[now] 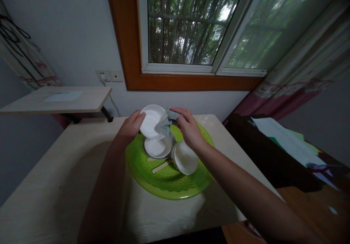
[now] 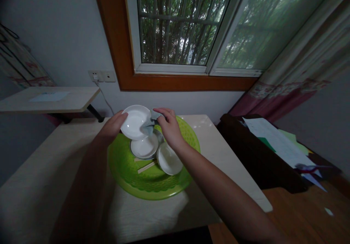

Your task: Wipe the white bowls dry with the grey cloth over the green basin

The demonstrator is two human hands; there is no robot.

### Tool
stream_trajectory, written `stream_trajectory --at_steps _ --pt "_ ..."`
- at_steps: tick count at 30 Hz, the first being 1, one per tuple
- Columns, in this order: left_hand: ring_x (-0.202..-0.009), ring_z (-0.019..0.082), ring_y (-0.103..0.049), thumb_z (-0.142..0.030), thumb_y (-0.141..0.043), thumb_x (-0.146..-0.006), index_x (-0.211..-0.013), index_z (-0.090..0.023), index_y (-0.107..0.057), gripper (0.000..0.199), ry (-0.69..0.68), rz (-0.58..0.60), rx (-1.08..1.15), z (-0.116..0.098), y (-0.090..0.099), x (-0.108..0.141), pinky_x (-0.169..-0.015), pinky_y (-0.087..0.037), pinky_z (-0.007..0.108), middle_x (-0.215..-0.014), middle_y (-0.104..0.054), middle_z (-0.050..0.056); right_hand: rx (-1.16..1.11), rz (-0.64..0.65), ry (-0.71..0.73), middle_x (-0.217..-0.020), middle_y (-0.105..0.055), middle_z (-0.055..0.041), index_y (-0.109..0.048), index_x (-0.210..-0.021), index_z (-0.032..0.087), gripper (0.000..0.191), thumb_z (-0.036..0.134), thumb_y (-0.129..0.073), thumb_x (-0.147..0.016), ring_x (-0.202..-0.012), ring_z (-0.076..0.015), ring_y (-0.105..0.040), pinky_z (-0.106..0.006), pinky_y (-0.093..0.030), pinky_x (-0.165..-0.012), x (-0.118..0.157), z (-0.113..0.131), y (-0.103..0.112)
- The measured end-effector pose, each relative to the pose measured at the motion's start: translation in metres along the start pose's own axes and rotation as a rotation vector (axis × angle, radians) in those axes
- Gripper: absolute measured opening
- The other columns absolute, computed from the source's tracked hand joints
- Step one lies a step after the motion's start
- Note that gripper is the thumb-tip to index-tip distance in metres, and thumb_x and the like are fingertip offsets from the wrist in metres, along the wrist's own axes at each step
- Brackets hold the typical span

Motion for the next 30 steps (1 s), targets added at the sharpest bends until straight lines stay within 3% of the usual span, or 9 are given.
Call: stream_trajectory --at_steps 2,5,8,13,17,23,30 --pt "-0.085 0.022 -0.062 -0.057 -0.042 -0.096 -0.107 -0.020 -0.066 0.045 -0.008 0.026 0.012 -0.003 -0.005 0.000 -0.074 -0.049 0.031 -0.091 -0.069 0.005 -0.023 0.075 0.106 -0.134 -0.060 -0.0085 -0.068 -0.127 0.025 0.043 0.023 -0.049 -0.089 -0.128 -0.0231 -0.056 -0.042 -0.046 -0.113 0.003 0.019 -0.005" --pt "-0.094 0.021 -0.063 -0.055 -0.043 -0.096 -0.113 -0.021 -0.066 0.043 -0.071 0.037 0.027 -0.007 -0.010 -0.001 -0.084 -0.050 0.031 -0.100 -0.070 0.004 0.021 0.289 0.305 -0.145 -0.055 -0.0097 -0.055 -0.143 0.026 0.061 0.015 -0.055 -0.083 -0.138 -0.0245 -0.050 -0.045 -0.042 -0.117 0.013 0.044 -0.025" --pt "-0.096 0.021 -0.063 -0.053 -0.043 -0.097 -0.112 -0.021 -0.066 0.042 -0.116 0.029 0.026 -0.008 -0.012 -0.001 -0.088 -0.049 0.031 -0.103 -0.070 0.004 0.154 0.398 0.430 -0.153 -0.051 -0.0119 -0.052 -0.146 0.023 0.064 0.008 -0.052 -0.084 -0.145 -0.0248 -0.045 -0.049 -0.037 -0.122 0.021 0.047 -0.041" --pt "-0.097 0.021 -0.063 -0.051 -0.043 -0.097 -0.113 -0.021 -0.067 0.041 -0.146 0.054 -0.001 -0.013 -0.013 0.001 -0.089 -0.049 0.030 -0.105 -0.071 0.004 0.353 0.419 0.420 -0.151 -0.056 -0.0098 -0.067 -0.133 0.023 0.042 0.012 -0.055 -0.094 -0.141 -0.0256 -0.051 -0.046 -0.037 -0.122 0.021 0.031 -0.056" --pt "-0.102 0.022 -0.064 -0.048 -0.043 -0.097 -0.116 -0.020 -0.068 0.041 -0.173 0.079 -0.038 -0.017 -0.012 0.001 -0.092 -0.048 0.030 -0.110 -0.073 0.005 0.441 0.419 0.426 -0.148 -0.059 -0.0087 -0.067 -0.135 0.026 0.041 0.017 -0.059 -0.096 -0.133 -0.0257 -0.057 -0.043 -0.043 -0.116 0.023 0.029 -0.061" --pt "-0.101 0.022 -0.065 -0.050 -0.044 -0.098 -0.118 -0.021 -0.069 0.043 -0.194 0.005 -0.092 -0.014 -0.003 -0.001 -0.089 -0.048 0.029 -0.110 -0.073 0.004 0.519 0.548 0.575 -0.137 -0.065 -0.0125 -0.072 -0.127 0.020 0.032 0.019 -0.059 -0.099 -0.122 -0.0241 -0.062 -0.039 -0.050 -0.106 0.033 0.036 -0.069" --pt "-0.100 0.022 -0.067 -0.052 -0.047 -0.096 -0.123 -0.023 -0.069 0.046 -0.158 -0.020 -0.175 -0.012 -0.001 -0.001 -0.086 -0.047 0.029 -0.113 -0.075 0.004 0.688 0.708 0.543 -0.112 -0.073 -0.0099 -0.077 -0.117 0.018 0.027 0.013 -0.058 -0.097 -0.100 -0.0203 -0.065 -0.031 -0.050 -0.090 0.034 0.035 -0.063"
Point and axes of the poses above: each hand's wrist, its own x-axis away from the middle knuckle, its own y-axis out of the back of the hand, z = x × y, the point moved 7 cm from there along -x, towards the middle knuckle
